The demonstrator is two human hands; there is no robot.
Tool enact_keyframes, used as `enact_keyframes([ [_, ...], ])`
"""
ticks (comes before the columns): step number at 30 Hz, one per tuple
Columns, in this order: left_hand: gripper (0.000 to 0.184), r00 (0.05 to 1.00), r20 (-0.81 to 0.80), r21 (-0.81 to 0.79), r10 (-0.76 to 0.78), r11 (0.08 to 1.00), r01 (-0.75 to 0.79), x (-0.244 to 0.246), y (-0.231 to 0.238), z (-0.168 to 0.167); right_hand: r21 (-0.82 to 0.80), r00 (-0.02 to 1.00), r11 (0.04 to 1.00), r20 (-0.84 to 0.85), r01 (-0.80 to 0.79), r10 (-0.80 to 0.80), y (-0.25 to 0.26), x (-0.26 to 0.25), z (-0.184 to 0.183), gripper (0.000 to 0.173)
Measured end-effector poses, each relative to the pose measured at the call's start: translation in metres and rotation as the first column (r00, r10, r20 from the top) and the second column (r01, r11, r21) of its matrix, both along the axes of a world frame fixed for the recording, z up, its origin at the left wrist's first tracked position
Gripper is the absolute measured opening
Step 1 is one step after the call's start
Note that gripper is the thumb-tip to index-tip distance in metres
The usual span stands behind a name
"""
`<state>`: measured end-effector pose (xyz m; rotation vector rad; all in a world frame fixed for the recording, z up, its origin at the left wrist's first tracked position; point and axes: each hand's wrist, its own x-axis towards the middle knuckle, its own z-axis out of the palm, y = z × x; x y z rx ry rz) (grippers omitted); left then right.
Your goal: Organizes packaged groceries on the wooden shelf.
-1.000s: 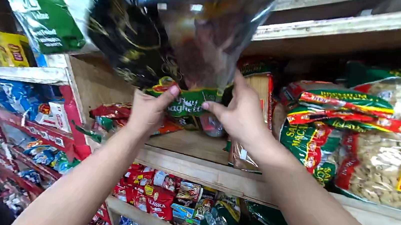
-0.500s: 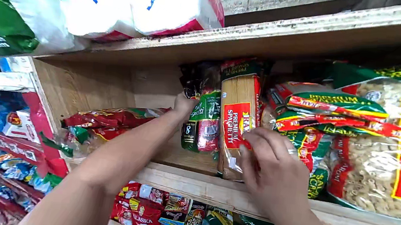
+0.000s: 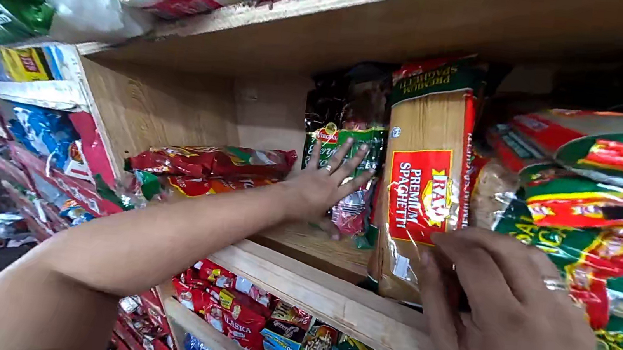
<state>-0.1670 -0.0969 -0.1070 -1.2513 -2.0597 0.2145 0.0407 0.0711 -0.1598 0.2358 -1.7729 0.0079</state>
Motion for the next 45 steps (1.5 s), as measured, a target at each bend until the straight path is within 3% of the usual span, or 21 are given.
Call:
enact_keyframes([
  [6, 0.115, 0.983, 0.078, -0.067, 0.164, 0.985, -0.158, -0.007, 0.027, -0.001, 0.043, 0.997, 0.997, 0.038, 0.064, -0.066, -0.001, 0.0, -0.001, 0.031],
  [9, 0.12, 0.987, 0.134, -0.159, 0.091, 0.985, -0.07, -0.008, 0.012, 0.01, 0.063, 0.991, 0.994, 0.084, 0.094, -0.1, 0.0, 0.001, -0.003, 0.035],
  [11, 0.105, 0.976, 0.219, -0.151, 0.006, 0.988, 0.028, -0.01, -0.012, 0.028, 0.083, 0.99, 0.992, 0.091, 0.1, -0.108, 0.002, 0.0, -0.003, 0.036],
  [13, 0.09, 0.964, 0.212, -0.141, 0.164, 0.981, -0.136, 0.003, -0.051, 0.044, 0.088, 0.99, 0.991, 0.094, 0.098, -0.106, 0.002, -0.001, -0.003, 0.035],
  [14, 0.087, 0.916, 0.2, -0.155, 0.348, 0.934, -0.321, 0.013, -0.073, 0.05, 0.088, 0.99, 0.992, 0.098, 0.093, -0.101, 0.002, -0.002, -0.003, 0.034],
  [16, 0.084, 0.69, 0.236, -0.211, 0.685, 0.729, -0.651, 0.024, -0.112, 0.055, 0.087, 0.99, 0.992, 0.103, 0.09, -0.098, 0.001, -0.003, -0.004, 0.034],
  [17, 0.076, 0.607, 0.247, -0.213, 0.756, 0.653, -0.726, 0.022, -0.129, 0.055, 0.089, 0.99, 0.992, 0.103, 0.09, -0.099, 0.002, -0.003, -0.004, 0.035],
  [18, 0.061, 0.598, 0.24, -0.167, 0.765, 0.639, -0.751, 0.016, -0.146, 0.056, 0.095, 0.989, 0.991, 0.104, 0.091, -0.101, 0.002, -0.003, -0.003, 0.035],
  [20, 0.031, 0.706, 0.182, 0.028, 0.685, 0.714, -0.7, 0.003, -0.179, 0.059, 0.106, 0.99, 0.991, 0.108, 0.079, -0.09, 0.002, -0.003, -0.003, 0.035],
  [21, 0.024, 0.743, 0.159, 0.124, 0.65, 0.734, -0.668, -0.004, -0.191, 0.06, 0.108, 0.989, 0.991, 0.12, 0.073, -0.086, 0.001, -0.002, -0.004, 0.035],
  [25, 0.024, 0.76, 0.146, 0.327, 0.633, 0.695, -0.641, -0.029, -0.203, 0.065, 0.105, 0.988, 0.991, 0.123, 0.078, -0.091, 0.001, -0.003, -0.002, 0.035],
  [29, 0.027, 0.793, 0.255, 0.466, 0.553, 0.649, -0.602, -0.044, -0.209, 0.067, 0.111, 0.988, 0.99, 0.122, 0.084, -0.097, 0.002, -0.003, -0.003, 0.034],
  [32, 0.023, 0.795, 0.298, 0.476, 0.529, 0.64, -0.604, -0.034, -0.206, 0.063, 0.122, 0.988, 0.988, 0.115, 0.092, -0.106, 0.002, -0.003, -0.003, 0.034],
  [36, 0.016, 0.865, 0.183, 0.361, 0.467, 0.787, -0.501, 0.008, -0.183, 0.055, 0.14, 0.988, 0.985, 0.102, 0.102, -0.116, 0.001, -0.003, -0.001, 0.034],
  [41, 0.024, 0.965, -0.06, 0.424, 0.257, 0.881, -0.208, 0.029, -0.18, 0.015, 0.148, 0.987, 0.985, 0.124, 0.089, -0.107, 0.001, -0.003, -0.002, 0.033],
  [45, 0.027, 0.981, -0.024, 0.298, 0.193, 0.938, -0.177, 0.055, -0.189, -0.015, 0.169, 0.989, 0.982, 0.103, 0.088, -0.106, 0.001, -0.005, -0.004, 0.036],
])
